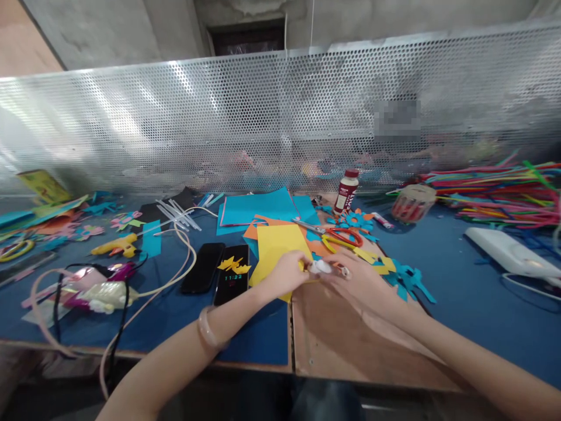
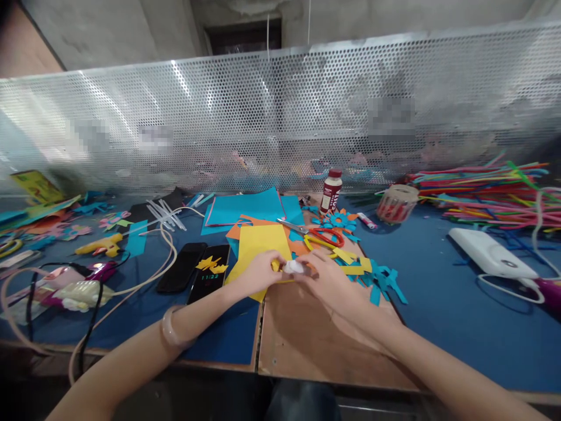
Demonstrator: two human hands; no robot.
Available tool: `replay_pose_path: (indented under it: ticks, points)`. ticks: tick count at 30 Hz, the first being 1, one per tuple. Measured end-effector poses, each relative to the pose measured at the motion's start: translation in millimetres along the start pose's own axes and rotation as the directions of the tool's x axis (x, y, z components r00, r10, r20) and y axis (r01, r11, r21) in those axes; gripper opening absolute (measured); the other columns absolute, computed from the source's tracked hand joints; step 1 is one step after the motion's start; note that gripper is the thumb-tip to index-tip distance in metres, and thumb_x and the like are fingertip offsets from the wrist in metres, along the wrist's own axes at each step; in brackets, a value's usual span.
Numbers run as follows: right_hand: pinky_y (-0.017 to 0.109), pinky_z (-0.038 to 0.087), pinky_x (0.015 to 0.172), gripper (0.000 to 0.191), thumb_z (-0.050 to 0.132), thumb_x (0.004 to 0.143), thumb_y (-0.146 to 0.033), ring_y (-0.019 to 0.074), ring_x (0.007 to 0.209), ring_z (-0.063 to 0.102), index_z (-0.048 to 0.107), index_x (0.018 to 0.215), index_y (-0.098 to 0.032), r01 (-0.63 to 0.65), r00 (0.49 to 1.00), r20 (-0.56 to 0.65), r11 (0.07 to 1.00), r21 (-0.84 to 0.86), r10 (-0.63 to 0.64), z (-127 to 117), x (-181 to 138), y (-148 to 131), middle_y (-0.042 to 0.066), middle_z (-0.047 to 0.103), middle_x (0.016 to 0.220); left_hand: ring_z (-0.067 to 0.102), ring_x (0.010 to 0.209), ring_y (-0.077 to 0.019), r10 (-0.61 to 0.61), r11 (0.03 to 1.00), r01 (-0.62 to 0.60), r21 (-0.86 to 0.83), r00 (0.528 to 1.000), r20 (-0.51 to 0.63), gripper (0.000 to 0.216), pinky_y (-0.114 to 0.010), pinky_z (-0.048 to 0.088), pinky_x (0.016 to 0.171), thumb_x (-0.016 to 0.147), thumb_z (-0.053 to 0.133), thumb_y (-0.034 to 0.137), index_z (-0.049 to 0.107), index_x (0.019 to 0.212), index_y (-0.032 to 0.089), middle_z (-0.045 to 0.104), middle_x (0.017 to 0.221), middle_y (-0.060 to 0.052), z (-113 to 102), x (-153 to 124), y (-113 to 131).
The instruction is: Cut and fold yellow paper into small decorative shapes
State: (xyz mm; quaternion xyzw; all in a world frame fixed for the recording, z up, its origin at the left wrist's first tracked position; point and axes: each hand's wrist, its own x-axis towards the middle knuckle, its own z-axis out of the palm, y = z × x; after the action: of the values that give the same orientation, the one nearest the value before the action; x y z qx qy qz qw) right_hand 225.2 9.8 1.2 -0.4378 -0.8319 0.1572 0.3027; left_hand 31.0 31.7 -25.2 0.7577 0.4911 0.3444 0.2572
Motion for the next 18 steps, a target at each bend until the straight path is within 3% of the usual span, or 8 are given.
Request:
replay_pose_path:
  ticks: [4, 6, 11, 15, 18]
  points:
    - [0.041, 0.047, 0.081, 0.019, 0.047, 0.085, -0.03, 0.023, 0.093, 0.058, 0.064, 0.094, -0.027, 0.07, 0.997, 0.022, 0.997, -0.039, -0.069, -17, -2, 16, 0.005, 0.064, 0.098, 0.053, 0.065, -0.0144, 0.056, 0.993, -0.056, 0.1, 0.998, 0.008, 0.017, -0.024, 0.037, 0.058, 0.064, 0.068, 0.029, 0.056, 0.067, 0.017, 0.059, 0.072, -0.001, -6, 2, -3]
    - [0.047, 0.041, 0.092, 0.016, 0.051, 0.083, -0.03, 0.0256, 0.102, 0.055, 0.066, 0.089, -0.028, 0.101, 0.995, 0.011, 0.981, -0.164, -0.101, -22, 4, 34, 0.004, 0.065, 0.101, 0.053, 0.067, -0.0138, 0.091, 0.988, -0.097, 0.123, 0.995, 0.049, 0.012, -0.023, 0.038, 0.059, 0.065, 0.065, 0.023, 0.055, 0.068, 0.017, 0.058, 0.075, -0.001, -9, 0, 0]
    - [0.045, 0.042, 0.09, 0.017, 0.05, 0.083, -0.026, 0.0262, 0.104, 0.054, 0.066, 0.089, -0.021, 0.153, 0.982, 0.15, 0.957, -0.246, -0.118, -7, 8, 63, 0.01, 0.063, 0.106, 0.053, 0.076, -0.0136, 0.175, 0.943, -0.201, 0.265, 0.977, 0.118, 0.008, -0.024, 0.04, 0.066, 0.07, 0.053, 0.011, 0.052, 0.075, 0.017, 0.055, 0.083, -0.001, -10, -9, 8]
    - [0.038, 0.047, 0.074, 0.017, 0.048, 0.084, -0.028, 0.0223, 0.084, 0.059, 0.063, 0.085, -0.019, -0.026, 1.0, 0.008, 0.986, -0.166, 0.028, -2, -4, 41, 0.008, 0.065, 0.09, 0.052, 0.082, -0.0154, 0.178, 0.881, -0.237, 0.409, 0.968, 0.177, 0.009, -0.026, 0.042, 0.072, 0.075, 0.05, 0.013, 0.052, 0.083, 0.017, 0.054, 0.091, -0.003, -11, -14, 12]
    - [0.03, 0.047, 0.064, 0.017, 0.053, 0.081, -0.036, 0.0181, 0.073, 0.059, 0.062, 0.087, -0.022, -0.125, 0.99, 0.069, 0.992, 0.025, 0.123, -11, -10, 13, 0.003, 0.065, 0.085, 0.052, 0.087, -0.0171, 0.192, 0.822, -0.28, 0.495, 0.956, 0.221, 0.012, -0.028, 0.042, 0.075, 0.077, 0.048, 0.012, 0.051, 0.087, 0.017, 0.053, 0.094, -0.005, -11, -16, 15]
